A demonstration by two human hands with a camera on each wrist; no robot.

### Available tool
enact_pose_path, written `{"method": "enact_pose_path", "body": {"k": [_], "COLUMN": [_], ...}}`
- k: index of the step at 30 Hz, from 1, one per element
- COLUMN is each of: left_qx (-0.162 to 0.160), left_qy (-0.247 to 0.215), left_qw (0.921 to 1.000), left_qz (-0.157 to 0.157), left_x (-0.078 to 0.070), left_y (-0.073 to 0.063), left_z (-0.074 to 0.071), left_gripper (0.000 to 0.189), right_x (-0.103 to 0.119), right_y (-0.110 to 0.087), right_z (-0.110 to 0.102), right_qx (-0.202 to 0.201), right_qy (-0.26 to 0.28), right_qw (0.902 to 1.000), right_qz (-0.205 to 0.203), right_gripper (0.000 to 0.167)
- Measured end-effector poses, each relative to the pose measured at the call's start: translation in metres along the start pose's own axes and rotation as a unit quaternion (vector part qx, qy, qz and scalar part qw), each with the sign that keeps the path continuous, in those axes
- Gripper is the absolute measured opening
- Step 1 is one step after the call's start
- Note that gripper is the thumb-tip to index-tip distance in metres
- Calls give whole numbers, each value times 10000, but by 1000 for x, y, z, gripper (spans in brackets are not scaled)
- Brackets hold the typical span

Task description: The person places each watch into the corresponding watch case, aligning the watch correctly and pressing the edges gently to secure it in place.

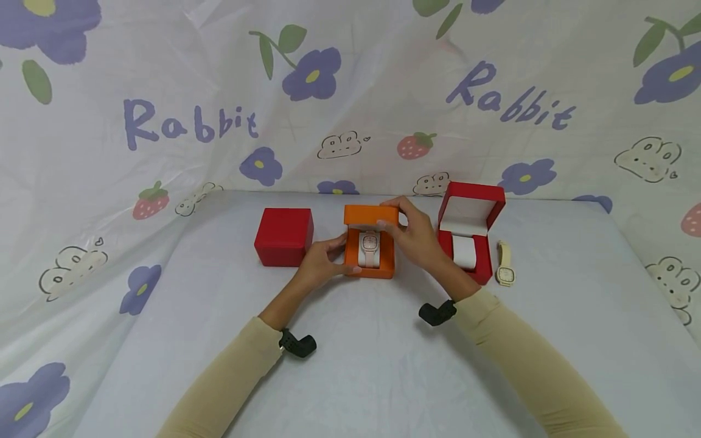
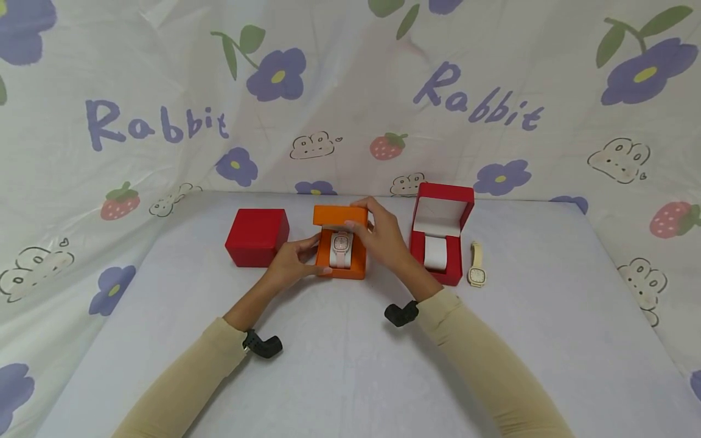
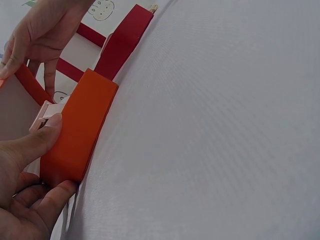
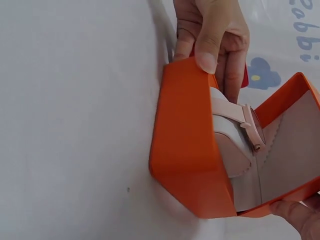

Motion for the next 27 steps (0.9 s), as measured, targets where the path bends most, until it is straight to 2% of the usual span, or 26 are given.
{"method": "enact_pose_path", "body": {"k": [9, 21, 27], "left_qx": [30, -2, -26], "left_qy": [0, -45, 57], "left_qw": [10000, 10000, 10000], "left_qz": [2, -48, -71], "left_x": [-1, -2, -2], "left_y": [-1, -1, -1], "left_z": [0, -1, -1], "left_gripper": [88, 88, 84], "right_x": [-3, -1, -5], "right_y": [-7, -14, -19], "right_z": [4, 5, 6], "right_qx": [-3, 34, 12], "right_qy": [84, -82, -240], "right_qw": [10000, 9995, 9995], "right_qz": [-2, -304, -191], "right_gripper": [42, 41, 42]}}
Point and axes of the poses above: each hand's wrist, its own y-axis towards the middle knuckle, its own z-axis out of the palm, x = y × z, the point moved 8 cm from there along y, towards the middle knuckle, and after that the axes turned 12 degrees about y, right-handed, at the moved point
